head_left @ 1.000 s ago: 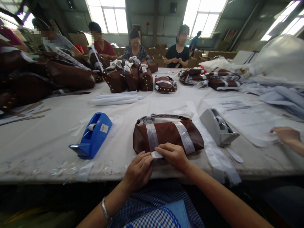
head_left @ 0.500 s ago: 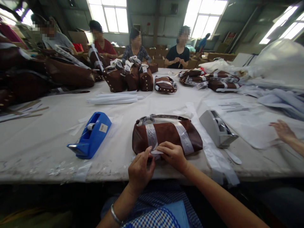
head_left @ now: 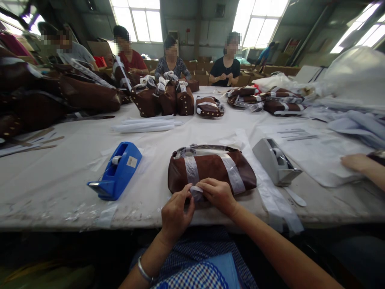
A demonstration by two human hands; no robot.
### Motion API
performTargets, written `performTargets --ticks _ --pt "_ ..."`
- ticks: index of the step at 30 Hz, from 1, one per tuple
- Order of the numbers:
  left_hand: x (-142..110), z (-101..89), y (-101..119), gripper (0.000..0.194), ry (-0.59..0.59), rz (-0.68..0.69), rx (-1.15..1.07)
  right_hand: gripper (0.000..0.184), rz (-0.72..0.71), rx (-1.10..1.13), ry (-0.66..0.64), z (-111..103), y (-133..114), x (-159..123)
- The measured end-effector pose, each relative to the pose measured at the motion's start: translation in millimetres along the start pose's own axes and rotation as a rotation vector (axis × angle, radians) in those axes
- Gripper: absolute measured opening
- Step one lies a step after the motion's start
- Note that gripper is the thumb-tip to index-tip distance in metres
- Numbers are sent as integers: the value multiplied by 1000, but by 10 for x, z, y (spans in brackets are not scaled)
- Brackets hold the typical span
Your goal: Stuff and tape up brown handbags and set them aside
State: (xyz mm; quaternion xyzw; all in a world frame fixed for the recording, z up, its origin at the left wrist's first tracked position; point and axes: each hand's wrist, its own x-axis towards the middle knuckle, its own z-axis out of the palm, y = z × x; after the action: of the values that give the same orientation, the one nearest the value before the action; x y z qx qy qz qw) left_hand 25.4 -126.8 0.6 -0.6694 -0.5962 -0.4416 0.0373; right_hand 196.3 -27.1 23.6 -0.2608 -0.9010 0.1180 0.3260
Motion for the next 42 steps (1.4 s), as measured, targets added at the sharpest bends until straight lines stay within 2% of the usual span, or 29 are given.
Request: performTargets --ticks 4,9,13,15,19,22,24,27,32,34,36,38,39,42 --pt "-1 54 17 43 44 19 84 14 80 -22 -21 14 -12 41" --pt "1 50 42 36 36 32 175 17 220 -57 -77 -13 -63 110" --pt "12 13 71 24 -8 148 155 18 286 -62 -103 -7 -66 159" --pt "26 -4 80 21 -40 164 152 16 330 -38 -93 9 -52 189" --pt "66 -28 86 28 -85 108 176 27 407 -31 -79 52 -30 276" --pt "86 -39 90 35 -132 86 200 25 410 -107 -36 46 -35 307" --pt "91 -43 95 36 -154 64 207 21 407 -141 21 -30 -24 261" --pt "97 -46 96 36 -170 46 204 19 396 -172 164 -336 92 54" --pt "133 -56 48 34 -144 109 232 30 453 -427 412 -1281 616 -480" --pt "154 -54 5 35 -128 160 235 36 608 -469 488 -1659 877 -659" --pt "169 -48 -40 36 -113 211 215 38 871 -363 532 -1936 1129 -784" --pt "178 -40 -80 37 -103 251 185 35 1099 -188 537 -2083 1352 -855" --pt "180 -36 -96 38 -103 268 172 35 1167 -109 532 -2111 1448 -874" --pt "188 -31 -138 40 -94 296 167 42 1258 65 525 -2096 1653 -895"
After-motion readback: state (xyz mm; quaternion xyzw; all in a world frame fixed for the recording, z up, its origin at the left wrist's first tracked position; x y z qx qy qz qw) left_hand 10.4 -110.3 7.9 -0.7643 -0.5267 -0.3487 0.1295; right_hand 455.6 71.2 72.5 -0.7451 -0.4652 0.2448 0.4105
